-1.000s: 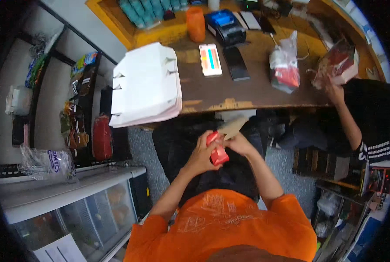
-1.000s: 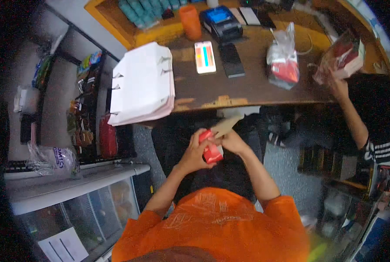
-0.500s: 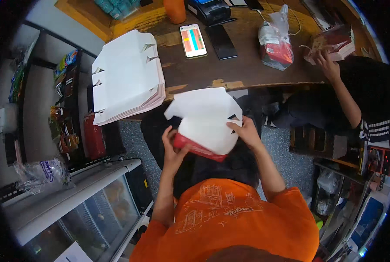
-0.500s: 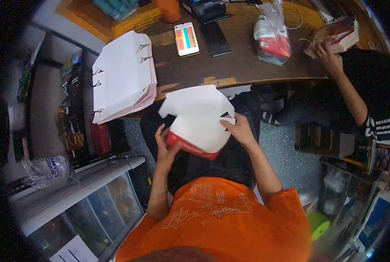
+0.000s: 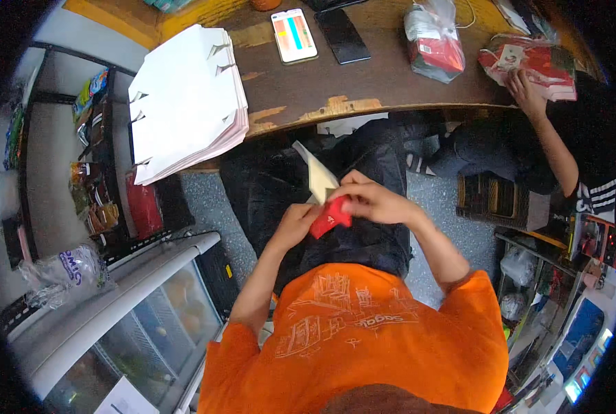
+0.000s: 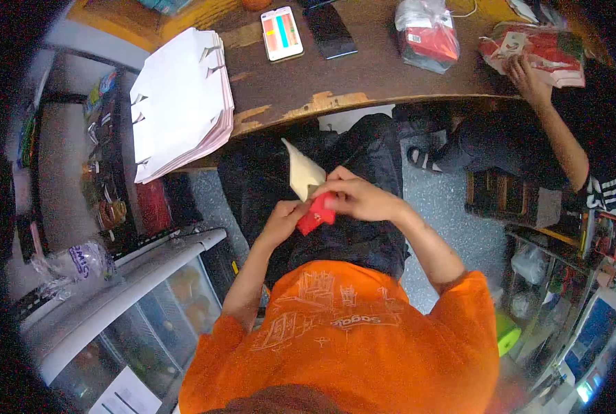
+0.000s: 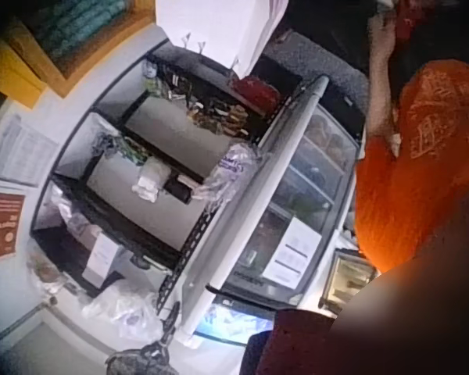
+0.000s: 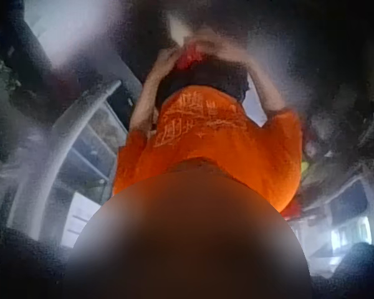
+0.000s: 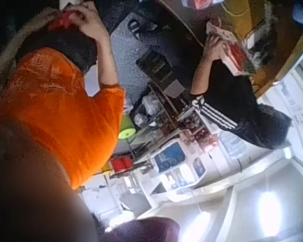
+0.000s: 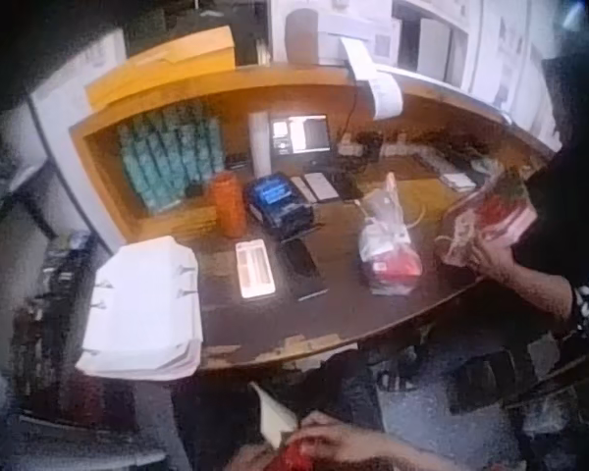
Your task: The person retrieves a small orange container from a freezer, walks to a counter, and assembles multiple white and red cardboard food boxes by hand. They fold and snap the boxes into shape, stacking them on the counter while another person works nearby.
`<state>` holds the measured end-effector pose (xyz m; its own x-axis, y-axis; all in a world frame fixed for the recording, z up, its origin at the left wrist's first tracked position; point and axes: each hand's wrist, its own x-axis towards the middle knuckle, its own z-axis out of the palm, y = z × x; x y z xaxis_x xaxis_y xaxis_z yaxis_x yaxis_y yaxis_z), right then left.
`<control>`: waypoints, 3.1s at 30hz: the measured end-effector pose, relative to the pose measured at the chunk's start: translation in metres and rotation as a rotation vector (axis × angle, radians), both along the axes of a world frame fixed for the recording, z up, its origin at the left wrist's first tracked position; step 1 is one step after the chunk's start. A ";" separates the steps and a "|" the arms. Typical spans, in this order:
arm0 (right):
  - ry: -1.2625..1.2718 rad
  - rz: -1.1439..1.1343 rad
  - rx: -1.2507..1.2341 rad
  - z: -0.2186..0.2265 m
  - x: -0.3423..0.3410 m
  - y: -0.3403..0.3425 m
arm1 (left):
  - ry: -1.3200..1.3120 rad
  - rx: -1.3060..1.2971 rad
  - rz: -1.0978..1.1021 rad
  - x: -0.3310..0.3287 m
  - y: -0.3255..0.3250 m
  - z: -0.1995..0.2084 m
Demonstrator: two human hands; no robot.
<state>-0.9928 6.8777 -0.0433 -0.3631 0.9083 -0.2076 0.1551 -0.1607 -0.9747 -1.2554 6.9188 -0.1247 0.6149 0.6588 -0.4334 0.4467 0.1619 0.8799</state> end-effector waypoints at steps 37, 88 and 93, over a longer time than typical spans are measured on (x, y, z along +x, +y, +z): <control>-0.131 0.085 0.258 -0.049 -0.018 0.017 | 0.046 0.075 -0.046 0.011 0.001 0.030; 0.378 -0.542 -0.418 -0.007 0.010 -0.032 | -0.344 0.388 0.324 0.006 -0.031 0.067; 0.075 -0.440 -0.314 0.012 0.003 -0.028 | -0.374 0.184 0.483 0.018 -0.028 0.091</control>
